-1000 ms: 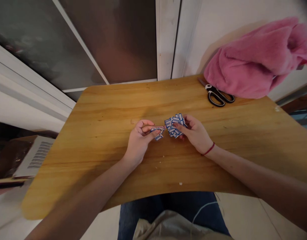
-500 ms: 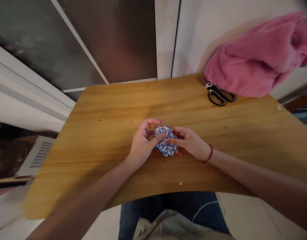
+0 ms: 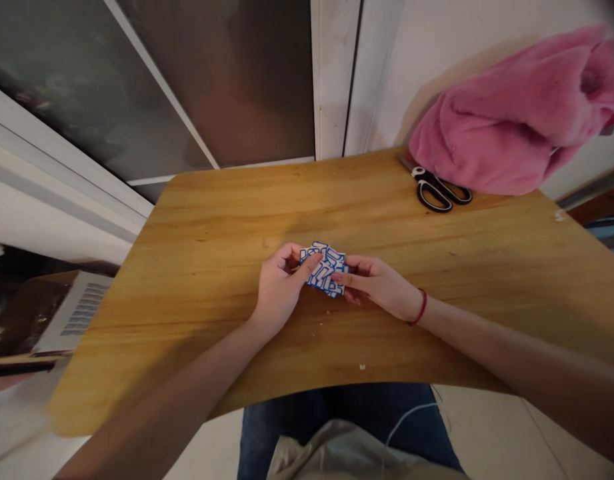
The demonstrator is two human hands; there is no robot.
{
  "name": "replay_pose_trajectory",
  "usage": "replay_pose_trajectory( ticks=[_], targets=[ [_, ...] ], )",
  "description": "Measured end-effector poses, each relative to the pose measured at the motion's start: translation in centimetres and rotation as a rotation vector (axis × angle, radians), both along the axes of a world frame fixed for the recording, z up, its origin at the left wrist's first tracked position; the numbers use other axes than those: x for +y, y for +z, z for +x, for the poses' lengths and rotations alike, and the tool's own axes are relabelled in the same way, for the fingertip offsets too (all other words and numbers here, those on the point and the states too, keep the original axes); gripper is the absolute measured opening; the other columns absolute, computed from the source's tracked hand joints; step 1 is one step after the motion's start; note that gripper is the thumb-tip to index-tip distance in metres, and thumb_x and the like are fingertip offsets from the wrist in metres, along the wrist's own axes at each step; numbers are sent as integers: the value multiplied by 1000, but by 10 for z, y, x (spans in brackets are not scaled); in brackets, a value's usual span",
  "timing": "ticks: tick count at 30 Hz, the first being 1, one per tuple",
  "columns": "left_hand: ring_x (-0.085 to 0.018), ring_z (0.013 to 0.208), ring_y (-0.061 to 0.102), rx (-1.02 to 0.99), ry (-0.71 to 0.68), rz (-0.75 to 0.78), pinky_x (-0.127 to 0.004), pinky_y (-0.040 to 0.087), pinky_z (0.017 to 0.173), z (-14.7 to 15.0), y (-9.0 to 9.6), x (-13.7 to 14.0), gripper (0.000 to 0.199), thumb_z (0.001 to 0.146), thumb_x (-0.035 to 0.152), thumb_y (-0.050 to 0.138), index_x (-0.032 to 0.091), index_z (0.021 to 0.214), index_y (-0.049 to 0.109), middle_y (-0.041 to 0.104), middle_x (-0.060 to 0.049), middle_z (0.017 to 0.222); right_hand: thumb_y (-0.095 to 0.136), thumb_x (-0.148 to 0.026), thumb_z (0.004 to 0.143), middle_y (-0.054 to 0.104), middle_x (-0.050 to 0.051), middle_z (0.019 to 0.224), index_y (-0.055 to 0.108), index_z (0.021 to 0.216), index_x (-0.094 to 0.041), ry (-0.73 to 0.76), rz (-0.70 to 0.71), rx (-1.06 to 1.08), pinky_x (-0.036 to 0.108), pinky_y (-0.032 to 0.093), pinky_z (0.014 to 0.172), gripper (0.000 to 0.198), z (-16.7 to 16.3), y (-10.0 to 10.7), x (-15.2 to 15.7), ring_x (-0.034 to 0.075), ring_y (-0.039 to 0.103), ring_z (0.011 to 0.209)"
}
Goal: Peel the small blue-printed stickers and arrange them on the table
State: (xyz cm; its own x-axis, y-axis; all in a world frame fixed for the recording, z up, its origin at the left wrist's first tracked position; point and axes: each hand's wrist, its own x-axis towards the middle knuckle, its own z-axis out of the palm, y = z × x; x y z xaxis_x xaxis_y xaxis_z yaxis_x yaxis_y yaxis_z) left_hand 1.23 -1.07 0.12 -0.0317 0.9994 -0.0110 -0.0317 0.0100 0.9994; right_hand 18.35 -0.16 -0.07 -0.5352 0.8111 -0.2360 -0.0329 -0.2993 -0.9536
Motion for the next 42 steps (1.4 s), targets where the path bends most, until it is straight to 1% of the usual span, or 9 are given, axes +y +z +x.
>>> replay_pose_trajectory(
  ticks=[6, 11, 17, 22, 27, 32, 35, 38, 42],
  targets=[
    [-8, 56, 50, -33, 3, 5, -16, 42, 44, 3, 0, -3, 23, 76, 38, 65, 19, 76, 51, 50, 5, 63, 63, -45, 77, 55, -5, 61, 49, 89, -18, -56, 6, 70, 17, 33, 36, 33, -2, -1, -3, 4, 46, 42],
    [-7, 61, 50, 25, 24, 23, -17, 44, 53, 5, 3, -4, 21, 80, 38, 61, 19, 83, 52, 54, 3, 71, 59, -46, 80, 61, -2, 66, 48, 85, -17, 45, 12, 8, 16, 35, 37, 32, -1, -1, -3, 5, 50, 44],
    [-6, 48, 44, -9, -137, -58, -17, 34, 41, 5, 3, -6, 23, 82, 40, 58, 21, 82, 45, 50, 5, 63, 56, -50, 81, 52, -6, 55, 47, 77, -18, -71, 113, -81, 16, 32, 34, 33, 4, -2, 0, 4, 45, 40],
    [-5, 42, 40, 26, -245, -99, -17, 32, 38, 4, 1, -6, 22, 83, 41, 55, 21, 88, 47, 48, 6, 60, 50, -50, 85, 44, -8, 50, 44, 73, -19, -49, 188, -135, 17, 30, 35, 34, 6, 0, -1, 4, 40, 37],
    [-5, 39, 41, 41, -148, -83, -16, 31, 34, 5, 2, -7, 23, 84, 43, 53, 21, 87, 46, 49, 7, 58, 51, -50, 85, 40, -10, 45, 43, 69, -19, -96, 164, -163, 16, 25, 32, 35, 5, 0, -3, 3, 36, 33],
    [-7, 42, 47, -98, -3, -51, -17, 34, 34, -3, 5, 2, 25, 82, 43, 56, 21, 85, 44, 53, 6, 59, 51, -46, 86, 35, -11, 42, 42, 68, -19, -207, 168, -151, 16, 22, 30, 33, 7, -1, 2, 3, 35, 29],
    [-6, 42, 44, -146, -29, -21, -17, 33, 35, -7, 6, 6, 24, 82, 41, 57, 21, 84, 43, 51, 6, 59, 50, -46, 86, 33, -11, 42, 41, 69, -20, -250, 182, -136, 17, 21, 30, 32, 9, -2, 5, 3, 35, 29],
    [-5, 43, 38, -66, -166, -17, -18, 30, 37, -5, 3, 3, 22, 84, 41, 54, 22, 88, 43, 47, 7, 60, 49, -47, 87, 33, -11, 42, 43, 70, -19, -248, 213, -162, 17, 21, 30, 32, 7, -3, 3, 3, 33, 29],
    [-9, 64, 47, 212, -244, 64, -21, 40, 58, 1, -2, -5, 22, 88, 42, 47, 20, 90, 43, 50, 3, 73, 49, -49, 87, 34, -11, 42, 43, 70, -19, -168, 245, -148, 16, 23, 31, 35, 5, -3, -3, 3, 32, 30]
  ],
)
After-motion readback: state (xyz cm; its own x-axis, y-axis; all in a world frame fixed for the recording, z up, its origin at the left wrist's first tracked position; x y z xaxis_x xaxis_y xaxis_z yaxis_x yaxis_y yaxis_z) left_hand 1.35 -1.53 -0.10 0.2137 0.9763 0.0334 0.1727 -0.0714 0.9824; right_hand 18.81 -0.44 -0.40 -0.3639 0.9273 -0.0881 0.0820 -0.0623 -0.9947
